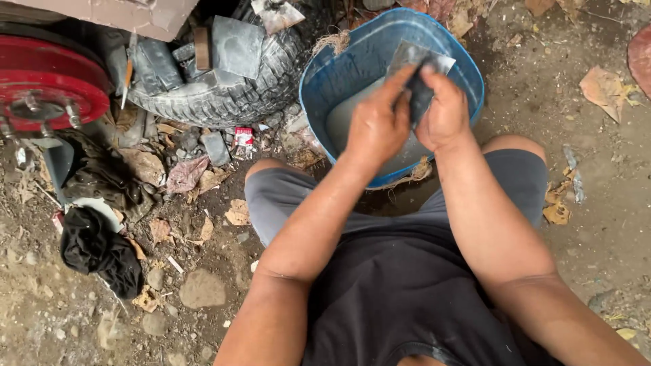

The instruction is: The person sits on the ground and cleans rectangular metal sheets by rubbing them with a dark abrasive block. They repeatedly dip the sheets and the block into a blue bucket of water to rinse them during the process.

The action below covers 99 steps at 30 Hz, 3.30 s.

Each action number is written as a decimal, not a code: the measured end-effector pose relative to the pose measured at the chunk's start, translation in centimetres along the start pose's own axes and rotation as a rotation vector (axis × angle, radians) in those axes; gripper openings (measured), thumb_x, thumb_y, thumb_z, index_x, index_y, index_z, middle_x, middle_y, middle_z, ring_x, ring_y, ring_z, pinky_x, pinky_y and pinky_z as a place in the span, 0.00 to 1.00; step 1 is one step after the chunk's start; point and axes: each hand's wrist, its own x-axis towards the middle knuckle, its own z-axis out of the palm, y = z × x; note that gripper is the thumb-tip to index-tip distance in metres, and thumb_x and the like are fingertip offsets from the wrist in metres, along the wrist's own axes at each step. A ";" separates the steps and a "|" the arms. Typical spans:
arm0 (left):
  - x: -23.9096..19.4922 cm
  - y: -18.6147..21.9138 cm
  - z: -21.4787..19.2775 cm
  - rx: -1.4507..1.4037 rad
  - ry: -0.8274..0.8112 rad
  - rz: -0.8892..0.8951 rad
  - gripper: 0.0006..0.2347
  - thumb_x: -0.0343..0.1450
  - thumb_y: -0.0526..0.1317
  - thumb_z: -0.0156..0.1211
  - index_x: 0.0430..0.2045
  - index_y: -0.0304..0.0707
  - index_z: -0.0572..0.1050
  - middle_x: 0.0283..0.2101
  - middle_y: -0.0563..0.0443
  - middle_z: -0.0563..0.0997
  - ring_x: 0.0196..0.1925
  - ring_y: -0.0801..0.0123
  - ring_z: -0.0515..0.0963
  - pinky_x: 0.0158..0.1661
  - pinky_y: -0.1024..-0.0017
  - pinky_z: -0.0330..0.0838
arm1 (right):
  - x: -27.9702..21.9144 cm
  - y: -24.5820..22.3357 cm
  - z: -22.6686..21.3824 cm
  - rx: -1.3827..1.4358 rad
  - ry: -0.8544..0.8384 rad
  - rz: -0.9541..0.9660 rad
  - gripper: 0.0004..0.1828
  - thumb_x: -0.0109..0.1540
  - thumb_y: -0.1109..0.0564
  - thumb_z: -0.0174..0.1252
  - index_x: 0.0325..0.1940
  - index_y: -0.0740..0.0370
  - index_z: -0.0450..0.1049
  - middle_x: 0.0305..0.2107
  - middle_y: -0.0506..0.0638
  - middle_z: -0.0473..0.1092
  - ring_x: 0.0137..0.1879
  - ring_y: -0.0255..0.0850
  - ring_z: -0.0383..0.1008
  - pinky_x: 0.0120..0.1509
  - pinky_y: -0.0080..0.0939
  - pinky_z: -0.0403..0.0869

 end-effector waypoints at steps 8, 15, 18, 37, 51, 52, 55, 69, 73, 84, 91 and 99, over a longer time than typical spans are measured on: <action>-1.1 1.8 2.0 -0.033 -0.010 -0.009 0.21 0.67 0.24 0.57 0.56 0.36 0.74 0.51 0.40 0.85 0.41 0.57 0.90 0.39 0.66 0.86 | -0.7 -1.4 0.9 -0.635 0.043 -0.150 0.63 0.57 0.16 0.35 0.74 0.73 0.53 0.72 0.68 0.53 0.75 0.53 0.59 0.75 0.44 0.63; 2.8 -0.8 4.5 0.073 0.025 -0.041 0.16 0.74 0.34 0.59 0.56 0.24 0.71 0.41 0.26 0.85 0.29 0.55 0.89 0.23 0.72 0.87 | -1.1 -0.4 0.8 -0.834 -0.038 -0.144 0.40 0.61 0.20 0.30 0.40 0.54 0.71 0.27 0.45 0.64 0.36 0.32 0.66 0.41 0.36 0.68; 2.4 -1.8 4.3 0.131 0.013 -0.172 0.17 0.71 0.28 0.56 0.56 0.36 0.73 0.32 0.38 0.87 0.19 0.67 0.85 0.19 0.72 0.82 | -1.3 0.3 0.5 -0.827 0.008 -0.208 0.35 0.67 0.27 0.29 0.36 0.54 0.69 0.28 0.43 0.64 0.35 0.30 0.65 0.39 0.33 0.67; 0.1 -1.9 4.3 0.109 -0.018 -0.046 0.23 0.65 0.29 0.57 0.58 0.38 0.71 0.35 0.34 0.84 0.27 0.44 0.82 0.29 0.52 0.74 | 1.6 1.4 -2.6 -0.673 0.300 -0.285 0.40 0.63 0.27 0.45 0.59 0.64 0.73 0.54 0.50 0.72 0.58 0.35 0.70 0.63 0.31 0.69; 0.8 -1.1 -0.3 -0.305 0.000 -0.300 0.16 0.73 0.33 0.60 0.56 0.38 0.74 0.36 0.51 0.86 0.26 0.78 0.81 0.26 0.80 0.75 | 1.2 -1.1 0.5 -0.495 0.003 -0.248 0.23 0.60 0.41 0.70 0.47 0.56 0.70 0.50 0.50 0.71 0.64 0.43 0.66 0.77 0.53 0.56; 0.2 -1.1 0.9 -0.142 0.026 -0.158 0.20 0.71 0.29 0.62 0.58 0.46 0.72 0.44 0.49 0.86 0.35 0.73 0.85 0.34 0.78 0.81 | 0.6 -1.3 1.2 -0.409 -0.064 -0.158 0.18 0.62 0.43 0.66 0.48 0.53 0.73 0.56 0.55 0.70 0.69 0.50 0.63 0.78 0.59 0.52; -1.4 0.1 2.8 0.012 0.057 0.069 0.23 0.71 0.29 0.61 0.61 0.56 0.72 0.53 0.47 0.85 0.47 0.58 0.88 0.47 0.67 0.86 | -0.3 -2.4 2.9 -0.283 -0.124 -0.068 0.24 0.60 0.39 0.58 0.54 0.53 0.74 0.61 0.61 0.69 0.70 0.57 0.65 0.75 0.65 0.54; 1.5 -0.5 3.4 0.132 0.028 -0.006 0.21 0.70 0.24 0.57 0.60 0.30 0.69 0.52 0.32 0.84 0.36 0.50 0.90 0.36 0.67 0.88 | -2.3 -0.8 3.1 -0.413 -0.179 -0.115 0.49 0.58 0.19 0.40 0.67 0.59 0.65 0.64 0.64 0.67 0.68 0.51 0.69 0.73 0.48 0.69; -0.2 1.4 3.1 0.084 0.020 -0.107 0.21 0.69 0.28 0.58 0.58 0.39 0.71 0.46 0.38 0.86 0.37 0.51 0.89 0.35 0.60 0.84 | -1.5 -0.7 1.0 -0.486 -0.048 -0.218 0.47 0.61 0.22 0.41 0.68 0.61 0.66 0.68 0.56 0.63 0.72 0.46 0.64 0.76 0.45 0.65; -0.5 0.7 4.1 -0.026 -0.045 -0.070 0.22 0.65 0.26 0.59 0.56 0.35 0.73 0.45 0.33 0.86 0.39 0.49 0.88 0.40 0.60 0.82 | -1.0 -1.2 -0.2 -0.821 0.204 -0.329 0.46 0.65 0.26 0.34 0.62 0.70 0.71 0.61 0.58 0.70 0.64 0.42 0.70 0.68 0.37 0.68; 0.2 -1.4 4.2 0.047 -0.029 -0.101 0.21 0.67 0.29 0.58 0.57 0.39 0.72 0.51 0.40 0.84 0.47 0.45 0.86 0.44 0.57 0.80 | -0.3 -0.6 -0.1 -0.438 0.040 -0.273 0.44 0.63 0.27 0.45 0.64 0.67 0.70 0.63 0.54 0.69 0.66 0.40 0.71 0.71 0.37 0.70; -1.6 -1.9 3.9 0.223 -0.033 -0.065 0.28 0.61 0.29 0.59 0.60 0.44 0.71 0.43 0.38 0.86 0.34 0.42 0.83 0.36 0.52 0.78 | -1.3 -0.3 0.2 -0.133 -0.096 -0.195 0.37 0.65 0.32 0.48 0.63 0.64 0.71 0.58 0.50 0.72 0.61 0.38 0.75 0.70 0.39 0.74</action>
